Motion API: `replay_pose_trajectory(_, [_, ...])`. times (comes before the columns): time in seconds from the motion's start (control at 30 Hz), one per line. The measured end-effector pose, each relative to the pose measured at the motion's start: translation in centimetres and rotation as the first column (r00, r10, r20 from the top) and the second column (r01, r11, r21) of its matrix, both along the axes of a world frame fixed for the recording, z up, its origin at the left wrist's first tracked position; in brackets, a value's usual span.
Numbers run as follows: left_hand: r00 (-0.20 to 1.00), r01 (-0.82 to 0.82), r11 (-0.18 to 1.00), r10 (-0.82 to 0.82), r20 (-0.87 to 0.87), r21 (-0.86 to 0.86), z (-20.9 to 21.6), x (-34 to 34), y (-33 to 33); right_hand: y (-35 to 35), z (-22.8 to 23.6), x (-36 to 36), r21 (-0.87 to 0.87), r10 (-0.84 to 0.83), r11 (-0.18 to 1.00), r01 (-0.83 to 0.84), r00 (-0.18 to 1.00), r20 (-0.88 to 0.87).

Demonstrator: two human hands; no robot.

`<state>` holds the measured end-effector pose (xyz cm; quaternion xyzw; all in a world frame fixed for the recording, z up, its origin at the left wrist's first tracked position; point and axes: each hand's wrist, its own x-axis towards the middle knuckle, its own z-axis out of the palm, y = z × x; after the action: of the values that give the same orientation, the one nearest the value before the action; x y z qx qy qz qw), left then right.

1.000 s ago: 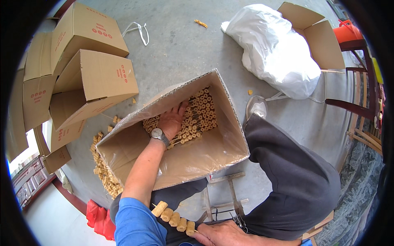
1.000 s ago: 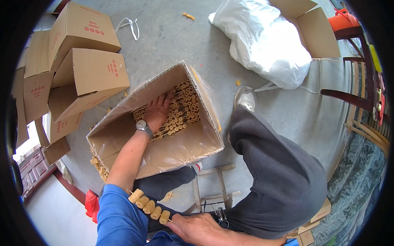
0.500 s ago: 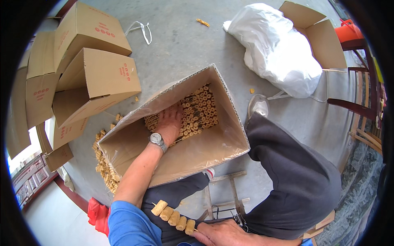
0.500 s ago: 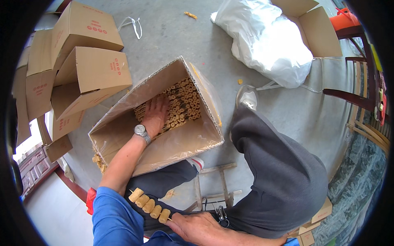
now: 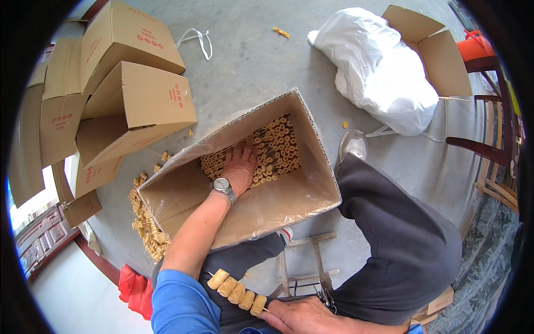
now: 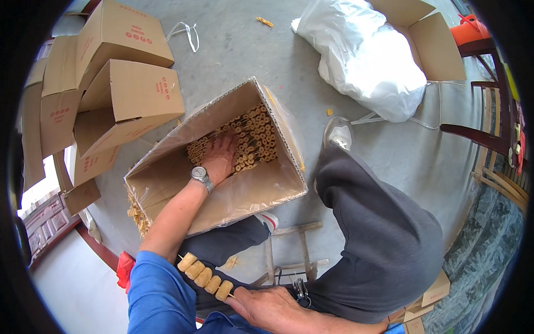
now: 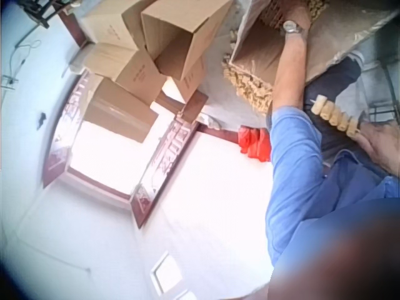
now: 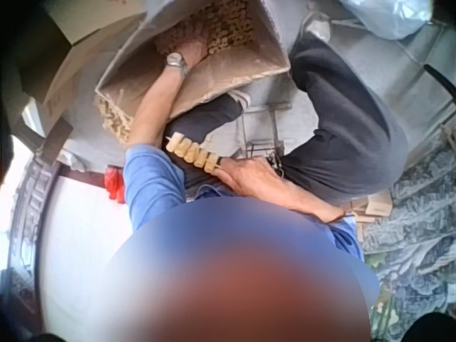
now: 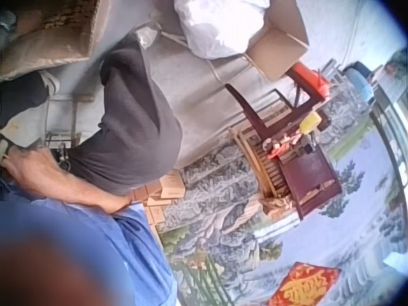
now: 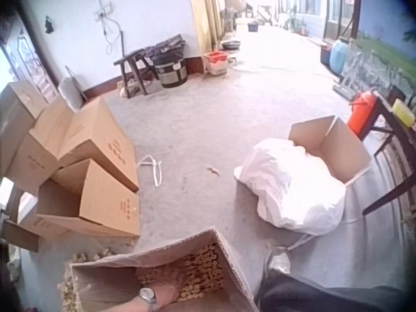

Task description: The person sits on the floor and repeatedly picks up small ring-shaped snacks and wooden skewers, threading the snacks onto the skewers. The person then places the completed skewers into a cardboard box.

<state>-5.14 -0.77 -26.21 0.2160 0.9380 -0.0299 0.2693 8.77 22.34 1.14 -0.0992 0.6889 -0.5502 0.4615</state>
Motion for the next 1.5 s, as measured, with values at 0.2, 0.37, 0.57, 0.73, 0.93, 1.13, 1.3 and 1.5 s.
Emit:
replay_pose_trajectory(0.2, [0.995,-0.018,1.0,0.02,0.101,-0.014,0.0,-0.5,-0.9,0.5,0.1,0.0,-0.024,-0.027,0.999,0.027,1.0,-0.015])
replay_pose_trajectory(0.37, [0.986,-0.057,0.998,0.054,0.159,0.012,-0.5,-0.6,-1.2,0.5,0.1,0.1,-0.037,-0.032,0.999,0.03,0.999,-0.032])
replay_pose_trajectory(0.57, [0.963,-0.151,0.984,0.126,0.238,0.09,1.8,-1.3,-2.0,0.5,1.0,-0.2,0.036,0.178,0.983,-0.179,0.984,0.016])
replay_pose_trajectory(0.73, [0.882,-0.341,0.929,0.262,0.391,0.146,9.2,-2.2,-5.3,-0.5,0.2,1.3,0.046,0.079,0.996,-0.075,0.994,-0.079])
replay_pose_trajectory(0.93, [0.831,-0.528,0.716,0.547,0.103,0.456,24.5,6.8,-15.0,-0.9,0.3,1.8,0.016,-0.13,0.991,0.132,0.936,0.326])
replay_pose_trajectory(1.13, [0.33,-0.831,0.306,0.944,-0.031,0.465,28.0,28.4,-25.5,-1.9,-0.1,6.8,-0.012,0.003,1.0,0.001,0.939,0.345])
replay_pose_trajectory(1.3, [-0.18,-0.869,-0.308,0.926,0.333,0.387,15.1,48.2,-23.5,0.6,0.3,9.9,-0.034,0.056,0.998,-0.049,0.968,0.244])
replay_pose_trajectory(1.5, [-0.585,-0.497,-0.856,0.45,0.674,0.141,3.8,52.0,-16.2,-0.4,2.8,9.4,-0.019,-0.14,0.99,0.142,0.988,0.068])
